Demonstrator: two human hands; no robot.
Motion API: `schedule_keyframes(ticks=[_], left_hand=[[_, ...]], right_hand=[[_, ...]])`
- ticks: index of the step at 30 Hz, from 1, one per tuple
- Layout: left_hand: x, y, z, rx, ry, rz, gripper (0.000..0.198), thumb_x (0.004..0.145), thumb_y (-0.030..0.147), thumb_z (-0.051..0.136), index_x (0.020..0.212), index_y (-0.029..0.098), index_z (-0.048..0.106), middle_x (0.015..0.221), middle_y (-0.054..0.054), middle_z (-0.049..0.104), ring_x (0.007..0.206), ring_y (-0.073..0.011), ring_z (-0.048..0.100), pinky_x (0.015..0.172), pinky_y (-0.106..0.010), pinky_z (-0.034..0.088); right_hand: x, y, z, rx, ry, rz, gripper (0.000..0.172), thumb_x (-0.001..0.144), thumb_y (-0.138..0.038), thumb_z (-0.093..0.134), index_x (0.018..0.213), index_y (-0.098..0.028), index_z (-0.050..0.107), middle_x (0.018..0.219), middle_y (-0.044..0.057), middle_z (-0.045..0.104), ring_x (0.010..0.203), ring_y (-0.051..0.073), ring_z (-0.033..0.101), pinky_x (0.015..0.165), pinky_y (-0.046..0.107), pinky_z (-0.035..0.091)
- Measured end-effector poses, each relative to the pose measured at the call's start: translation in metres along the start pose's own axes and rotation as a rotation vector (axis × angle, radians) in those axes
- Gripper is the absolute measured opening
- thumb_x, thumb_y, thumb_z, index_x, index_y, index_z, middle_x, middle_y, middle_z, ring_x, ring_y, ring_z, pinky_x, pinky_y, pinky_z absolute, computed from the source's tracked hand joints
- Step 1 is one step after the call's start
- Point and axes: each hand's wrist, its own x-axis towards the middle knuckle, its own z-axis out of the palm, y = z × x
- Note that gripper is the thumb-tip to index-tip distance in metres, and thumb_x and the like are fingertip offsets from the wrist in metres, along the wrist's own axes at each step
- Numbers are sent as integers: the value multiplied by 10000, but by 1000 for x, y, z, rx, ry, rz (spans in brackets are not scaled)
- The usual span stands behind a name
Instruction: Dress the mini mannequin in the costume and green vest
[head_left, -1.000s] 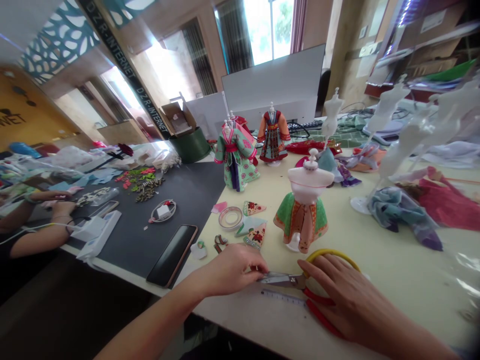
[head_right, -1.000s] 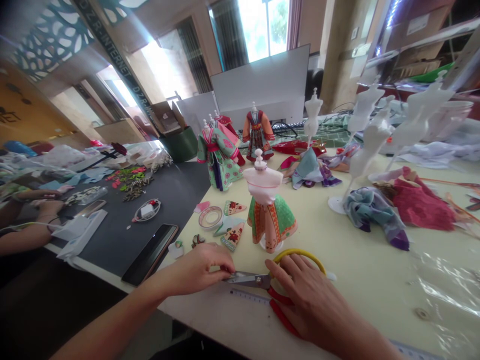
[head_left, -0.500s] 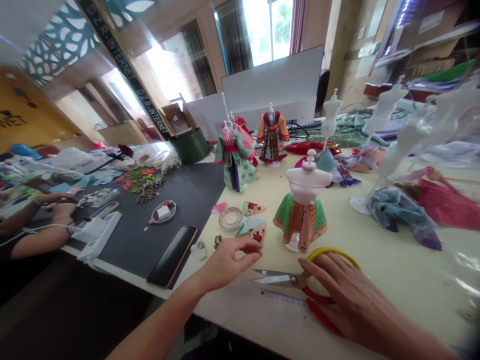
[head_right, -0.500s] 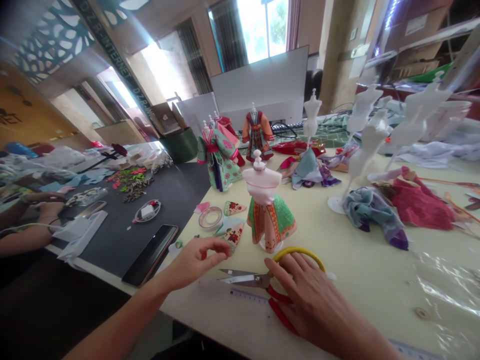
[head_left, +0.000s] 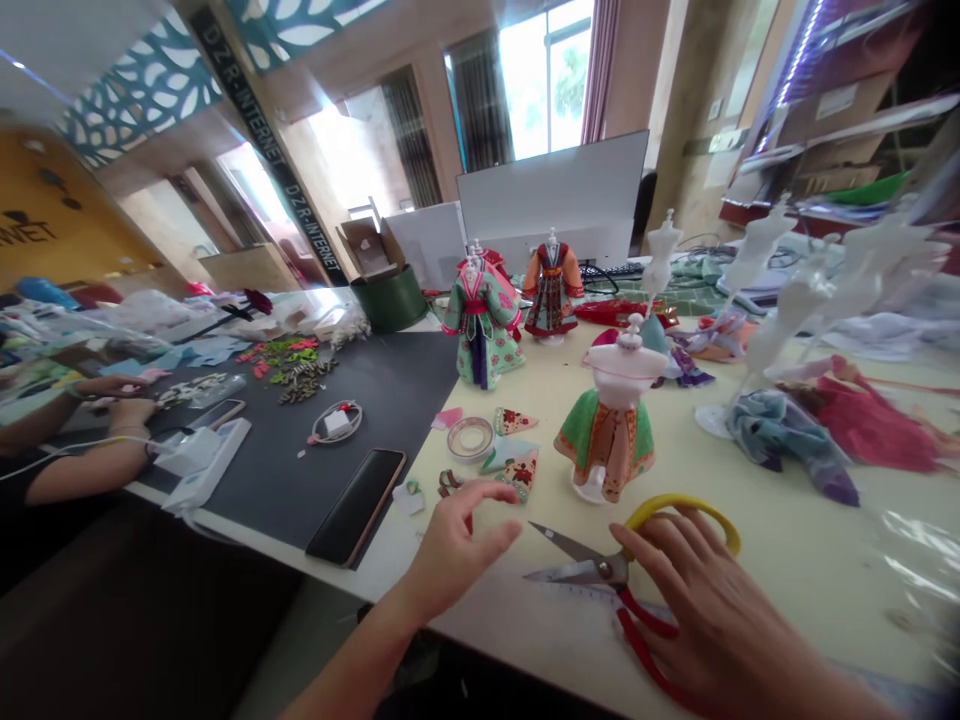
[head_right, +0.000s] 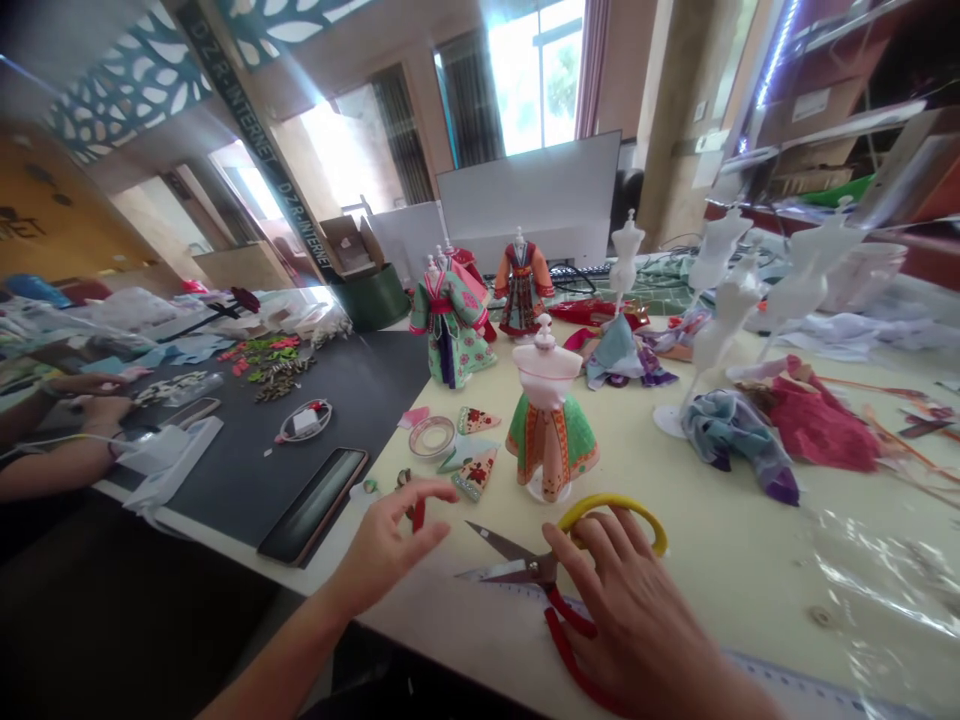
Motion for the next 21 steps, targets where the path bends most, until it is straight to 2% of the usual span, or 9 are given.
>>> schedule_keyframes(ticks=[4, 8, 13, 21], left_hand=[[-9, 6, 6, 318, -19, 333, 210, 755, 231, 641, 962, 199, 655, 1002, -56, 686, 971, -220, 580, 1030, -455, 294], [-10, 11, 13, 456, -106, 463, 134, 820, 207, 560, 905, 215, 663, 912, -34, 699, 927, -206, 583, 1075, -487, 199], [-7, 21, 10, 549, -224, 516, 149, 847, 206, 525, 792, 192, 663, 802, -18, 687, 864, -180, 581, 1077, -459, 184], [-8, 33, 7, 550, -295, 437, 100, 788, 203, 590, 723, 181, 662, 730, -20, 678, 810, -184, 593, 1041, -427, 240]], right_hand=[[-5, -10, -6, -80, -16, -11, 508, 785, -220, 559, 1278, -135, 470, 1032, 152, 522, 963, 306, 481, 814, 510, 435], [-5, -19, -17, -137, -38, -21, 478, 787, -201, 544, 1260, -147, 499, 1017, 153, 549, 958, 312, 500, 809, 509, 435], [-1, -28, -30, -180, -42, -69, 444, 790, -175, 514, 1232, -132, 517, 975, 148, 555, 926, 304, 502, 802, 507, 437], [-3, -35, -36, -227, -70, -87, 459, 794, -186, 512, 1251, -139, 506, 973, 147, 560, 937, 321, 500, 778, 523, 449]])
